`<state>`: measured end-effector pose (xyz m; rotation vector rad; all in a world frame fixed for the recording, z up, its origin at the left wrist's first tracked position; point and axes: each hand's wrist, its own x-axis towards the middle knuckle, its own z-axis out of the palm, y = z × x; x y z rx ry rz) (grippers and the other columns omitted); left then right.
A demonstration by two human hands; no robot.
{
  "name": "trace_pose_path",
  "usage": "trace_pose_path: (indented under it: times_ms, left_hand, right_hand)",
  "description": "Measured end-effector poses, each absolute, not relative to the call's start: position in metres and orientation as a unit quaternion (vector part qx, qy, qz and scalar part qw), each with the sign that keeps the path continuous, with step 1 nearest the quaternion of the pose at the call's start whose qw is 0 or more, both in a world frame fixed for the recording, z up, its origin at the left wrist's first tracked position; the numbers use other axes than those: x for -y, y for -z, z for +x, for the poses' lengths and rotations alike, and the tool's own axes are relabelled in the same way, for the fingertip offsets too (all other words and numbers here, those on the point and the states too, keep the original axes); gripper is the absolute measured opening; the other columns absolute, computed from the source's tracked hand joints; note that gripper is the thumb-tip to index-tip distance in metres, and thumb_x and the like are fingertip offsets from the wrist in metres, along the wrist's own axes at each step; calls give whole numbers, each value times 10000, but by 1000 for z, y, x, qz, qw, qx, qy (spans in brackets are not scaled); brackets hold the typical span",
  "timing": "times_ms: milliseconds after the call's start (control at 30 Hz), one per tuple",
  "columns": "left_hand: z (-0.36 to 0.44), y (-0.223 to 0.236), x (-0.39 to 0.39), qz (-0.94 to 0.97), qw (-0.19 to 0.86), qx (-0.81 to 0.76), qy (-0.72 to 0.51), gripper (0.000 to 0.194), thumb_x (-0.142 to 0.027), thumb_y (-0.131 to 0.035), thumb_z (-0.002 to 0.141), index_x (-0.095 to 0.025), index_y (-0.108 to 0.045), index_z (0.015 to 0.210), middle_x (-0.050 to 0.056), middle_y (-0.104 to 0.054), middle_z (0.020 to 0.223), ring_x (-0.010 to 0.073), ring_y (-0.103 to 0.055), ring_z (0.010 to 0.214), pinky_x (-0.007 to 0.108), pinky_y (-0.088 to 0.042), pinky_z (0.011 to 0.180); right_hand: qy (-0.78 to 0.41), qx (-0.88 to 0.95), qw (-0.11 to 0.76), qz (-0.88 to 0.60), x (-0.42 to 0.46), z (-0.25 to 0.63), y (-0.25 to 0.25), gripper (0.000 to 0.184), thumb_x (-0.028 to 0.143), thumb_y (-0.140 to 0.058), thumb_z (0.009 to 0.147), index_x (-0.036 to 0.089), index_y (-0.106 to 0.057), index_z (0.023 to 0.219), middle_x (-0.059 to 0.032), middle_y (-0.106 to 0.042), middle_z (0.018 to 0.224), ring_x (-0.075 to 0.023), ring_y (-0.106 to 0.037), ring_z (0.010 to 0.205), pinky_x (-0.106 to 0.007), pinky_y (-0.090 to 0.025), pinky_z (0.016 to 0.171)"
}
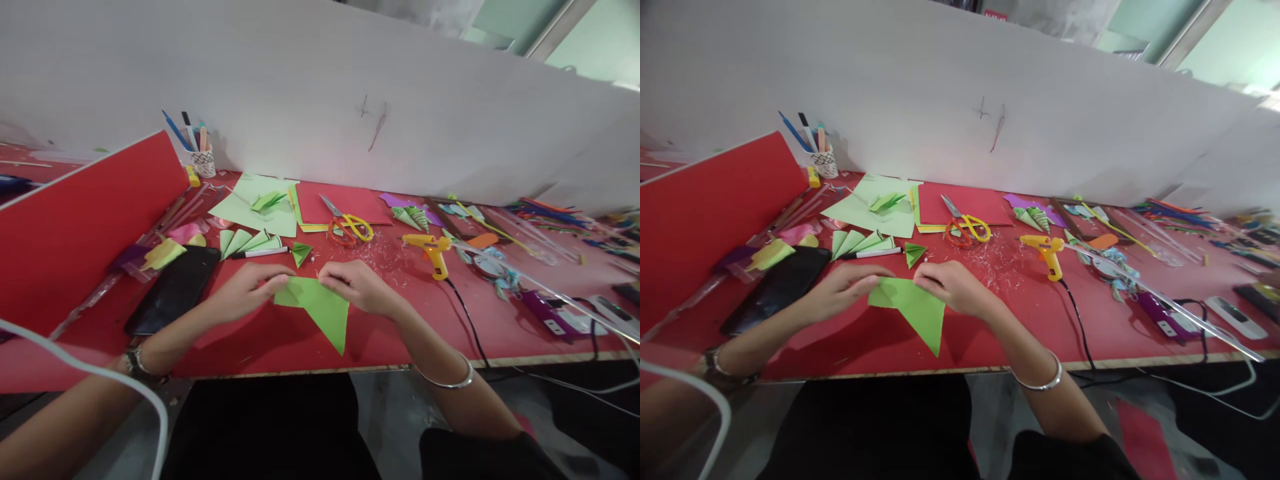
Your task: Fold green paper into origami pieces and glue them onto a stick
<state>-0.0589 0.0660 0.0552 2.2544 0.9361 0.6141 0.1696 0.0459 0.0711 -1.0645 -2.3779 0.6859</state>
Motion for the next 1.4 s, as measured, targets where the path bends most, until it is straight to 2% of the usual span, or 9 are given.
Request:
trace_pose_path:
  times_ms: [267,533,633,767,867,967,1067,1233,1400]
  left_hand:
    - [-35,-47,-63,894,197,-344,-208,399,-287,-287,880,-148,-453,545,-26,-398,483,95,-372,466,228,-248,493]
    - [-34,-52,-61,846,283,-388,-234,492,-353,-206,905,-152,-456,532,-19,-468,473,91,-415,444,217,-263,467]
    - [-50,-54,-68,849,206,-415,-254,485,-355,-227,898,-161,-420,498,-22,-426,441,92,-376,412,229,-234,440]
    - [-71,-58,-78,866,73,-438,-231,493,-345,-245,896,-162,-463,495,-1,-469,456,110,-407,436,243,-251,463]
    - [-69,-62,-79,878,-70,-419,-219,464,-332,-293,894,-162,-541,540,11,-535,488,126,-458,484,258,-281,515]
    - [-54,-63,-74,876,-198,-370,-237,336,-294,-366,880,-179,-611,682,4,-606,572,126,-501,524,277,-311,585]
    - [-38,-62,-68,888,-251,-308,-231,257,-287,-378,881,-189,-615,901,15,-651,722,135,-552,621,285,-318,614]
    - [-26,-57,-65,921,-202,-233,-238,365,-437,-377,849,-169,-578,994,43,-641,825,159,-554,655,305,-328,637]
    - [-30,-51,-84,902,-36,-277,-329,462,-510,-346,808,-155,-542,1029,85,-585,954,205,-518,870,312,-369,749]
  right_hand:
    - [-33,883,216,-416,-46,145,-62,151,176,-409,752,167,-519,649,15,-467,541,-93,-355,525,-226,-250,555]
    - [-91,847,290,-436,-51,152,-51,135,141,-409,668,166,-468,549,50,-381,488,-62,-312,473,-195,-220,483]
    - [-103,833,296,-456,-55,174,-45,131,127,-416,656,166,-477,547,49,-393,492,-64,-323,479,-199,-242,498]
    - [-150,760,372,-511,-58,192,-41,136,166,-420,719,171,-481,597,34,-458,537,-72,-386,496,-203,-293,507]
    - [-271,702,416,-511,-60,183,-45,159,276,-384,812,180,-510,824,43,-477,543,-77,-418,462,-205,-335,487]
    - [-484,645,383,-451,-63,161,-49,320,384,-309,862,195,-373,1112,31,-538,638,-86,-496,461,-237,-418,515]
    - [-561,580,392,-442,-69,143,-51,295,375,-393,832,207,-372,1073,17,-536,726,-101,-550,566,-258,-458,576]
    - [-522,575,435,-456,-82,140,-46,120,287,-492,772,184,-443,813,62,-416,619,-71,-434,534,-202,-395,525]
    - [-447,668,420,-421,-88,152,-38,170,209,-475,774,183,-447,940,35,-455,728,-65,-363,512,-206,-342,497]
